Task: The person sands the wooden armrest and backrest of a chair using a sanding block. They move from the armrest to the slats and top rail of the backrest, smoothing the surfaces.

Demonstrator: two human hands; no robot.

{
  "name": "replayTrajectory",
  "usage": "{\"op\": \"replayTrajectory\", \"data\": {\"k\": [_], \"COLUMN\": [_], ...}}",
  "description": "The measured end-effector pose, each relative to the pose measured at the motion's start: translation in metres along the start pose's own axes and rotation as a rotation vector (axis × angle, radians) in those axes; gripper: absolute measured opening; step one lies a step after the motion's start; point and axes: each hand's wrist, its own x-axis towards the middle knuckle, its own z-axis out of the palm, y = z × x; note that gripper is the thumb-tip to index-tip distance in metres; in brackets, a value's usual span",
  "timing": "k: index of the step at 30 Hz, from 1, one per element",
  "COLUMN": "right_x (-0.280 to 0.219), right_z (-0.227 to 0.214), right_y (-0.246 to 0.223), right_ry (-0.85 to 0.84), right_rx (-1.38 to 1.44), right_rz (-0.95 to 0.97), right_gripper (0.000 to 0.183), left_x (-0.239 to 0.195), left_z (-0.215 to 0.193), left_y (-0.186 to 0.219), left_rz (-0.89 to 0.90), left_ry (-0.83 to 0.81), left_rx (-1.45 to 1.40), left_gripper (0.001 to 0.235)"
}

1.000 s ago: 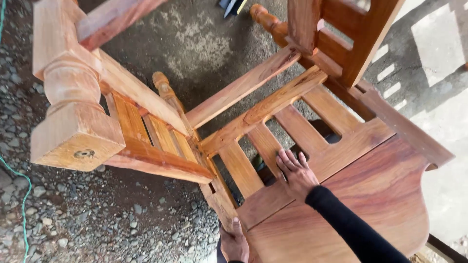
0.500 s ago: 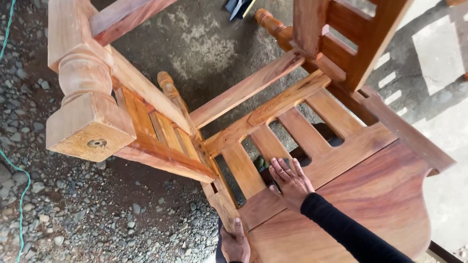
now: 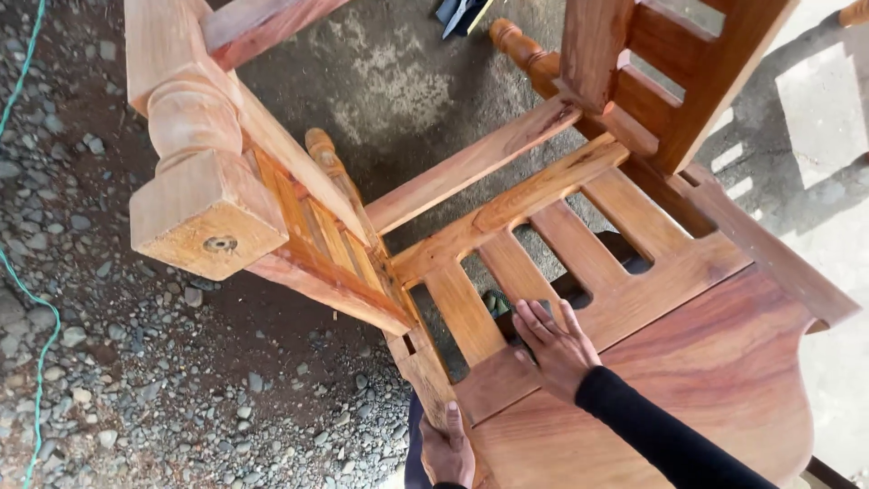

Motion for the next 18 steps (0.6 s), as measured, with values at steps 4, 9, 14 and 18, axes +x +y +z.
{"op": "replayTrajectory", "data": {"k": [4,9,14,18], "right_x": [0.040,0.115,-0.015,-0.007], "right_z": [-0.003,-0.001,-0.002,0.007], "right_y": [-0.001,0.005,0.003,0.012], "right_ry": [0.063,-0.108,0.065,0.111], "right_rx": [0.042,0.047,0.101,0.110], "right_rz": [0.043,0.166,0.073,0.057], "right_gripper": [0.062,0.058,0.061,0.060], "left_x": [-0.002,0.005,-0.003,-0.009], "left_z": [-0.001,0.001,-0.001,-0.009], "left_y": [-0.001,-0.004,0.003,0.019], "left_rz": [0.024,-0.089,0.001,-0.104], "left_ry": [-0.007,0.051,0.031,-0.017], "left_rx": [-0.013,0.130,0.038,0.080], "left_gripper": [0.077,0.077,0.078,0.077]}}
